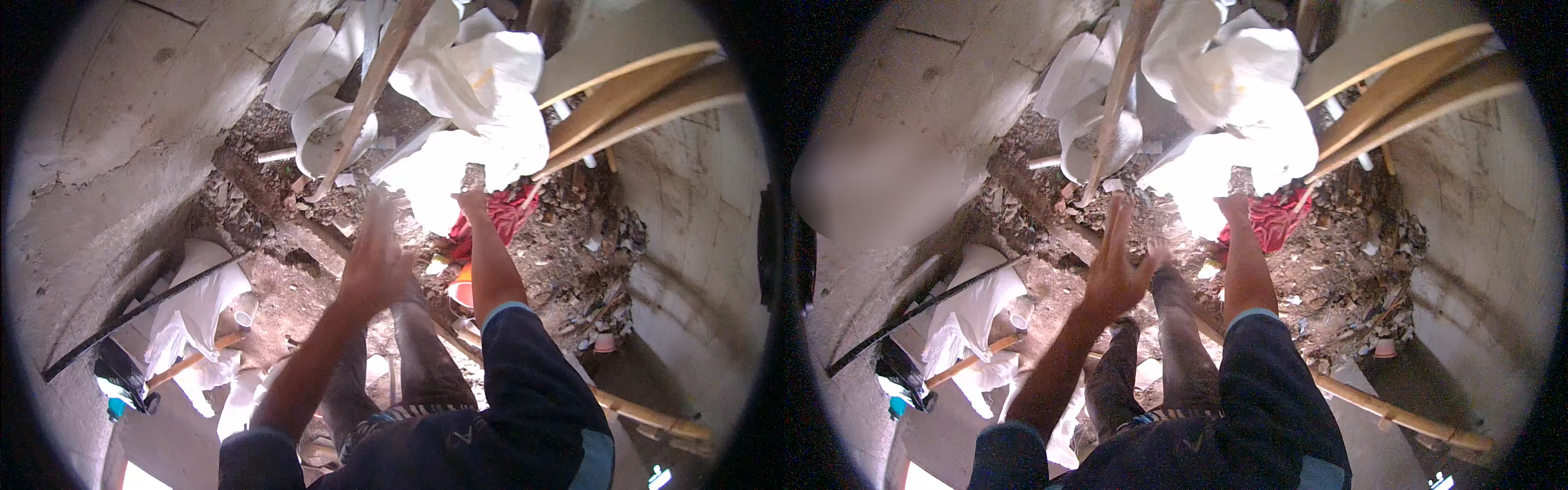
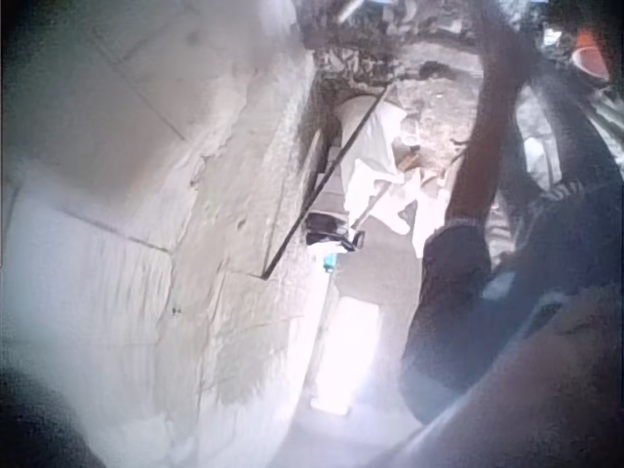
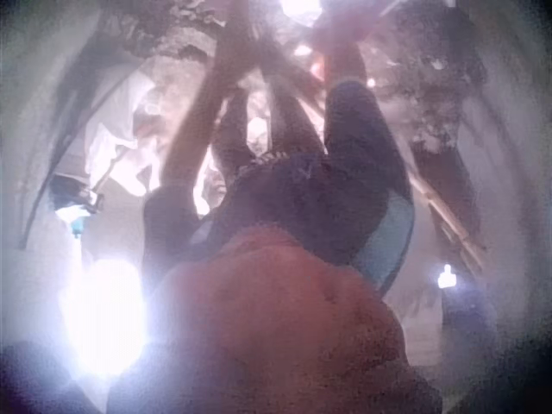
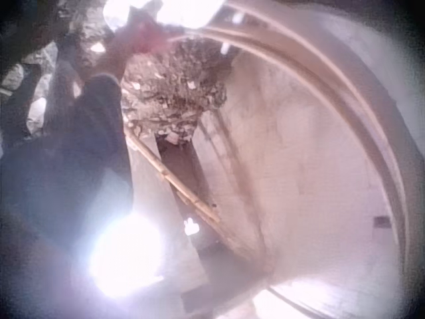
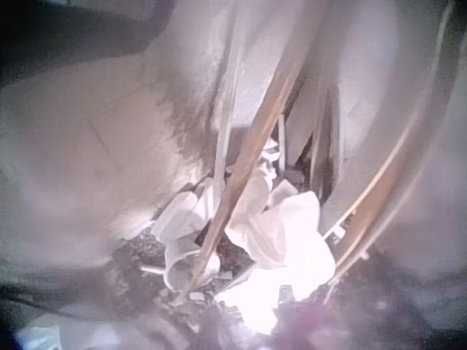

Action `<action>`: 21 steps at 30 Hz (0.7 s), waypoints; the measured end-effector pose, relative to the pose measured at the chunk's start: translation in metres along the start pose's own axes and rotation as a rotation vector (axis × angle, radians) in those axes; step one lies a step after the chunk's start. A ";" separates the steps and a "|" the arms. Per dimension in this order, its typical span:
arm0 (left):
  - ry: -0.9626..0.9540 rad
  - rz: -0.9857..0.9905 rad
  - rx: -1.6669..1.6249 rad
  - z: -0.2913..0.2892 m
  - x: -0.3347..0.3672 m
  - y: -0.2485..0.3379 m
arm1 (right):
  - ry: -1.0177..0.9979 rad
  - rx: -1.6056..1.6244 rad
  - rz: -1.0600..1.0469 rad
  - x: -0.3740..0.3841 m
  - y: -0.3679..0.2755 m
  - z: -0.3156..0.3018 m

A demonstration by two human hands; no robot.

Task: The person uses a trowel to scoop powder from a large paper bag into a smaller white bag, then moves several bags and reorganizes paper material on the floor.

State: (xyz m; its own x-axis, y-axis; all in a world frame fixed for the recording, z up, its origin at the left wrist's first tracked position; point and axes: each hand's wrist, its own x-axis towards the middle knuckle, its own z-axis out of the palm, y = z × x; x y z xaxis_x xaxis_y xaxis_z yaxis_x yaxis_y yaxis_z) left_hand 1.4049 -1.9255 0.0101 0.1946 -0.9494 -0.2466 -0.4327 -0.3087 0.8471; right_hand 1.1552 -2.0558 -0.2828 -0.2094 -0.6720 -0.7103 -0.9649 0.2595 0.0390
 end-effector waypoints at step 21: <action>0.312 -0.588 -0.169 -0.036 -0.294 -0.044 | -0.439 0.493 -0.850 -0.350 0.010 -0.096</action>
State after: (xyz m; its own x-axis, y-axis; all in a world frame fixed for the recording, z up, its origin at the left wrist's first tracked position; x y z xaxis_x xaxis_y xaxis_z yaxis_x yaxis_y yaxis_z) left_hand 1.3983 -1.6305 0.0620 0.6105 -0.5578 -0.5622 -0.0388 -0.7301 0.6822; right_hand 1.2032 -1.8845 0.0331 0.6694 -0.4818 -0.5654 -0.5772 0.1417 -0.8042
